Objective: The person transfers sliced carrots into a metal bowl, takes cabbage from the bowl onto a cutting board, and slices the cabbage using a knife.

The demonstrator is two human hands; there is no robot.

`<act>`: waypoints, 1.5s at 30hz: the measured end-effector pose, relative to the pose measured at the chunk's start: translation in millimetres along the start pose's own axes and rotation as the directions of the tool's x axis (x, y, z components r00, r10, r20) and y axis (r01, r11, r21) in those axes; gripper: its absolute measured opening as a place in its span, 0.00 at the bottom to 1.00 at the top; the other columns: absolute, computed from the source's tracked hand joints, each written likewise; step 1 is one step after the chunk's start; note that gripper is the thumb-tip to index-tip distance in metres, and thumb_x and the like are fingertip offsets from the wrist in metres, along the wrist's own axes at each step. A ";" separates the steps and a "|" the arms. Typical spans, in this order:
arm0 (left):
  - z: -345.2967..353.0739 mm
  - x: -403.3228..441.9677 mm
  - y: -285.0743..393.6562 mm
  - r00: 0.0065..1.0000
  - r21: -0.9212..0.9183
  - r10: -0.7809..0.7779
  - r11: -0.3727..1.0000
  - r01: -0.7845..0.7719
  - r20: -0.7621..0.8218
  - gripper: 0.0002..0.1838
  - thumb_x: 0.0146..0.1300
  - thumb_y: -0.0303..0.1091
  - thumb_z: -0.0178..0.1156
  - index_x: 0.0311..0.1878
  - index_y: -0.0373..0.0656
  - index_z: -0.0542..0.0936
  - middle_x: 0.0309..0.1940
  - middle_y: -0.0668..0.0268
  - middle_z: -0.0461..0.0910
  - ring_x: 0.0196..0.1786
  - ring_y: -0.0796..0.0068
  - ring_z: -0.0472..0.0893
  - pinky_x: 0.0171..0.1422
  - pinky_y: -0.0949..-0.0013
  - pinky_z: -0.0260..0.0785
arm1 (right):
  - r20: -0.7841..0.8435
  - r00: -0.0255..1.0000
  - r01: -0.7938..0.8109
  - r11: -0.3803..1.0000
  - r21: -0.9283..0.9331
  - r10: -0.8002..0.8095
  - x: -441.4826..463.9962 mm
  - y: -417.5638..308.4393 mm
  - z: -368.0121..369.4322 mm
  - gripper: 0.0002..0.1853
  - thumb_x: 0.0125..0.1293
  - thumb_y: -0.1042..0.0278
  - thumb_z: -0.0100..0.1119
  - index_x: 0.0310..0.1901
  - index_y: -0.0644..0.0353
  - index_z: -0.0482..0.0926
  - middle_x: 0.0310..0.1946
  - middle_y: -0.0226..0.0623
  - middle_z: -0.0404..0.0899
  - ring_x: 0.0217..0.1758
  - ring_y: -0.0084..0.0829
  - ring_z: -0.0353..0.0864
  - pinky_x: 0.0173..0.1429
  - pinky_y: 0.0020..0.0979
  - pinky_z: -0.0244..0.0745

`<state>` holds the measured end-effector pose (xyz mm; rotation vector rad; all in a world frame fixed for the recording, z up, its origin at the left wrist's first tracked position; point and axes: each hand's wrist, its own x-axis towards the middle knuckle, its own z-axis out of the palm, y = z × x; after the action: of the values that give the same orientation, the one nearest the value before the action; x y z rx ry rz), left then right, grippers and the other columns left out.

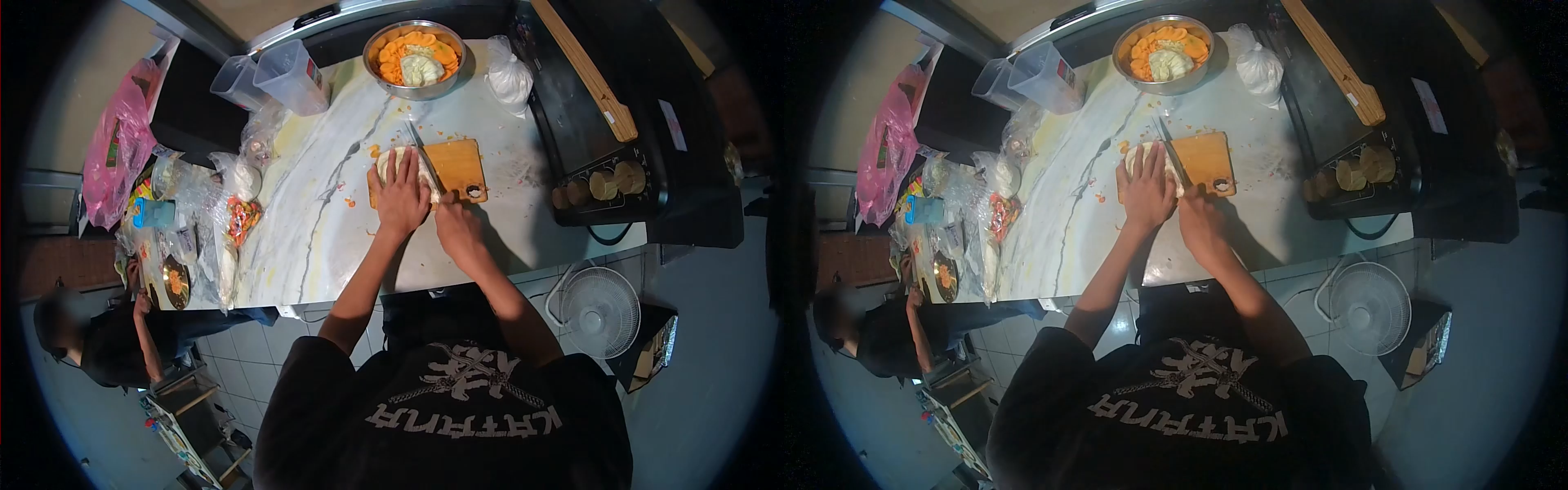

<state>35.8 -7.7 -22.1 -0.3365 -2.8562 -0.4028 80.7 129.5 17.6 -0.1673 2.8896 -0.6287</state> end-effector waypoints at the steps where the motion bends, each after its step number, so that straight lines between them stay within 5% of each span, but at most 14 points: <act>1: -0.5 0.3 0.3 1.000 0.000 0.003 1.000 -0.003 -0.005 0.35 0.69 0.45 0.44 0.76 0.40 0.60 0.77 0.62 0.59 0.81 0.54 0.50 0.79 0.34 0.32 | -0.027 1.000 0.003 1.000 -0.027 -0.004 -11.0 0.4 0.8 0.07 0.70 0.74 0.48 0.43 0.68 0.73 0.29 0.52 0.85 0.35 0.50 0.88 0.36 0.44 0.84; 13: -2.2 0.3 1.9 1.000 0.002 0.011 1.000 -0.011 -0.002 0.33 0.70 0.43 0.43 0.76 0.38 0.60 0.77 0.58 0.60 0.80 0.51 0.53 0.79 0.34 0.36 | 0.004 0.999 -0.040 0.991 -0.130 0.041 -75.4 14.5 9.2 0.15 0.76 0.61 0.48 0.43 0.68 0.70 0.24 0.51 0.83 0.30 0.51 0.86 0.32 0.46 0.83; 16: -0.3 0.4 0.2 1.000 -0.027 0.005 1.000 -0.005 -0.009 0.34 0.70 0.44 0.44 0.76 0.39 0.61 0.77 0.61 0.60 0.81 0.53 0.51 0.80 0.36 0.32 | 0.032 0.997 -0.065 0.998 -0.025 0.066 -35.2 2.6 -1.7 0.07 0.70 0.73 0.48 0.42 0.69 0.71 0.29 0.55 0.84 0.36 0.53 0.87 0.37 0.46 0.84; 20: -1.1 1.2 -1.0 1.000 -0.040 0.007 0.999 -0.008 -0.014 0.34 0.69 0.44 0.44 0.75 0.38 0.61 0.77 0.60 0.60 0.81 0.53 0.51 0.80 0.36 0.32 | -0.035 0.999 -0.023 1.000 0.021 0.024 17.8 5.8 4.7 0.09 0.71 0.70 0.49 0.44 0.70 0.71 0.32 0.55 0.85 0.36 0.55 0.87 0.39 0.49 0.83; 25: 0.2 1.1 -2.6 1.000 -0.029 0.002 1.000 -0.003 -0.006 0.34 0.69 0.43 0.43 0.75 0.37 0.61 0.77 0.60 0.59 0.81 0.52 0.51 0.80 0.36 0.33 | 0.068 0.998 0.011 1.000 -0.029 -0.009 31.0 0.5 -6.2 0.08 0.70 0.73 0.47 0.45 0.69 0.71 0.34 0.57 0.84 0.38 0.55 0.86 0.41 0.50 0.82; 34: -2.5 0.8 -3.4 1.000 -0.050 0.025 0.998 -0.025 -0.018 0.34 0.69 0.42 0.44 0.76 0.39 0.59 0.77 0.58 0.59 0.80 0.51 0.52 0.79 0.34 0.36 | 0.119 0.986 -0.112 0.992 -0.062 0.119 -76.1 18.6 2.0 0.13 0.76 0.63 0.47 0.45 0.67 0.69 0.26 0.53 0.83 0.33 0.56 0.85 0.35 0.50 0.81; 40: -2.0 0.7 -3.0 1.000 -0.021 0.023 1.000 -0.023 0.002 0.34 0.69 0.42 0.45 0.77 0.38 0.58 0.77 0.58 0.58 0.81 0.52 0.51 0.79 0.35 0.36 | 0.046 0.998 -0.049 0.997 -0.067 0.052 -61.8 18.7 5.3 0.14 0.76 0.61 0.47 0.45 0.67 0.69 0.26 0.53 0.83 0.32 0.56 0.85 0.35 0.50 0.81; 45: 0.8 -0.5 -5.7 1.000 -0.090 0.024 0.996 -0.024 -0.005 0.35 0.68 0.42 0.45 0.76 0.36 0.60 0.78 0.58 0.58 0.82 0.51 0.49 0.81 0.37 0.31 | 0.037 0.999 -0.021 1.000 0.003 0.021 5.7 6.9 -6.2 0.09 0.71 0.72 0.49 0.44 0.70 0.71 0.31 0.57 0.84 0.37 0.55 0.87 0.39 0.49 0.83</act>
<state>34.7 -12.9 -24.3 -0.3860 -2.8330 -0.5284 73.3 137.4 19.4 -0.1467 2.8507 -0.6204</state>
